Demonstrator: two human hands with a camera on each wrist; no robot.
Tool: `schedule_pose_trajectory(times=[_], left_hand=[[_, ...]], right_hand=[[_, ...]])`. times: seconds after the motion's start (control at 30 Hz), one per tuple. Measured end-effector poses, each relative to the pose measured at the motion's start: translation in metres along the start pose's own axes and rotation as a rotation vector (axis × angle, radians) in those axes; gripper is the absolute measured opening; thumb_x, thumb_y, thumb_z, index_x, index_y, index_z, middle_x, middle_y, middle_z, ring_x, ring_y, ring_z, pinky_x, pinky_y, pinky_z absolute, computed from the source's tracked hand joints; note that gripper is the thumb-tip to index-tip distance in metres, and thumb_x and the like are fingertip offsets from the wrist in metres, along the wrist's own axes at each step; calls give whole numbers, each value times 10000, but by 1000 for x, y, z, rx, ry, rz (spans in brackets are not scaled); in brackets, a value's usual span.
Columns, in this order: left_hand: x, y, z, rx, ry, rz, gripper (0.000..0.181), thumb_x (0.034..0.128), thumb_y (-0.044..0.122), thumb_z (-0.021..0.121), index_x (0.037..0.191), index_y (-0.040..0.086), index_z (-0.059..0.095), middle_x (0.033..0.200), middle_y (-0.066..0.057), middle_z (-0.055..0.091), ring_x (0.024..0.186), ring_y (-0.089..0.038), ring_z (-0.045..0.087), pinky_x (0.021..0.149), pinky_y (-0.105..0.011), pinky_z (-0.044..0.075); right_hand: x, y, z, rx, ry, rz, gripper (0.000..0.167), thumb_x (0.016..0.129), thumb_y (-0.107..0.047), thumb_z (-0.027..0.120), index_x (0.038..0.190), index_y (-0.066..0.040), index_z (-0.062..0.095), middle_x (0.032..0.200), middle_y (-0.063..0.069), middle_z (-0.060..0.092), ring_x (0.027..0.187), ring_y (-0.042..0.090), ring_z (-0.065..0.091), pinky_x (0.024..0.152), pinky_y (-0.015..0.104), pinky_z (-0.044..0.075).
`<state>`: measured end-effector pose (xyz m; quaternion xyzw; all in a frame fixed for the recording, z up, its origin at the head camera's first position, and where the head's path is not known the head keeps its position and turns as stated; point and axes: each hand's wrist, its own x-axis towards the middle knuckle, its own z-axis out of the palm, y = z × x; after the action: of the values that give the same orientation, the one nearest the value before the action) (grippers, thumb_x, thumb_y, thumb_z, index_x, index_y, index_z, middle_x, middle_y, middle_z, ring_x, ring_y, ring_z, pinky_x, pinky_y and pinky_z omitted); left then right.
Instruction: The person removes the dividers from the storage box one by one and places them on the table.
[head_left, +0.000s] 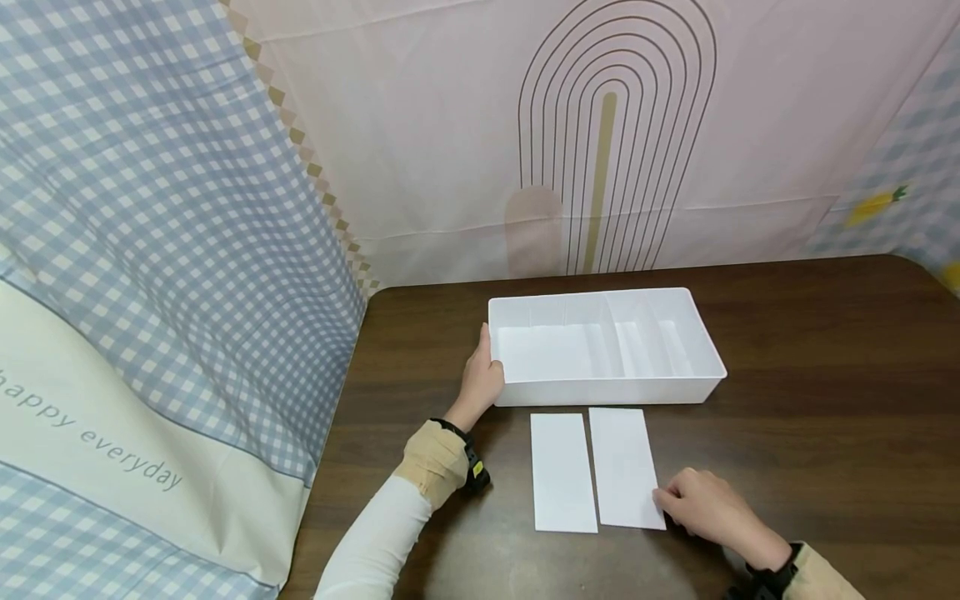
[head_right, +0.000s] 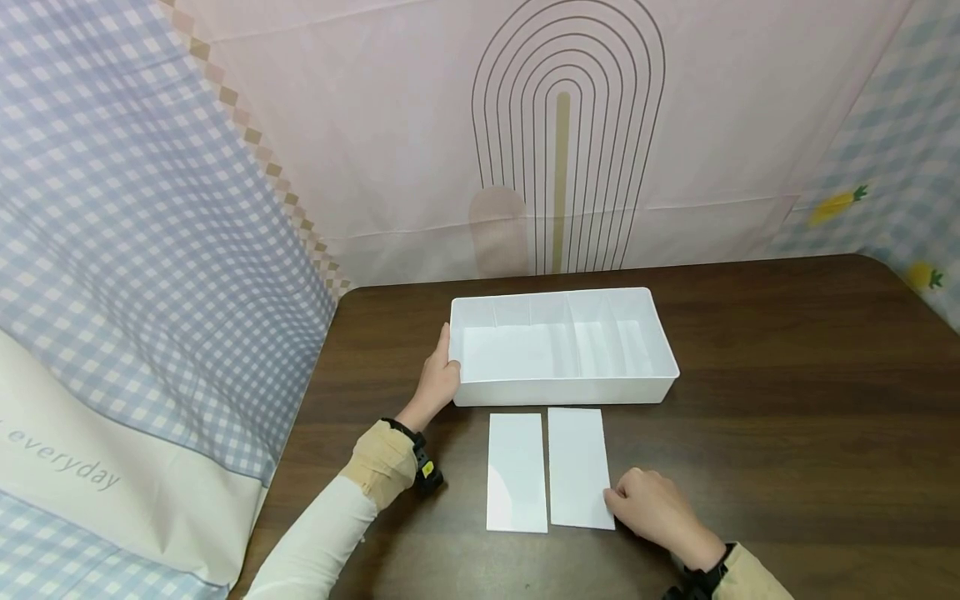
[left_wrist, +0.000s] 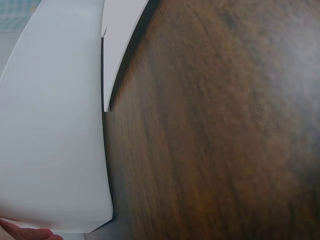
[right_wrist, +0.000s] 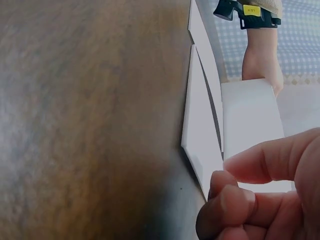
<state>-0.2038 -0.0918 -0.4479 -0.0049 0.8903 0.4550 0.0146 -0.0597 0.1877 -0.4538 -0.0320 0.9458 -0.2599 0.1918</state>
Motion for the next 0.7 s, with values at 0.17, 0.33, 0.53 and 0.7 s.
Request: schedule_pose_trajectory(times=[0.17,0.33,0.53,0.7], left_hand=[[0,0,0,-1,1,-3,663,832,21,283,1436,134,35,1475,-55,166,1328,-190,210,1059,-368,243],[0,1,-1,-9,0,-3,657,834,21,282,1436,123,40,1476,-56,164,1330,-191,205,1060,-372,240],[0,1,-1,-9,0,-1,655,835,21,283,1436,119,42,1475,-58,166,1329,-189,207,1059,-371,242],[0,1,0,-1,-2,-5,662,835,28,286,1437,139,35,1473,-51,171,1323,-188,219,1052,-367,256]], right_hand=[[1,0,-1,-1,-16,11,372,804,-211,544,451,-113,478,408,-27,435,382,111,429,417,250,307],[1,0,-2,-7,-2,-5,378,805,-203,542,444,-112,473,400,-30,429,378,112,428,416,249,305],[3,1,-1,-11,-5,-9,380,804,-193,541,441,-114,462,395,-32,426,375,112,427,414,248,305],[4,3,-1,-27,-7,-12,370,798,-179,539,447,-122,439,397,-30,425,379,114,426,414,248,301]])
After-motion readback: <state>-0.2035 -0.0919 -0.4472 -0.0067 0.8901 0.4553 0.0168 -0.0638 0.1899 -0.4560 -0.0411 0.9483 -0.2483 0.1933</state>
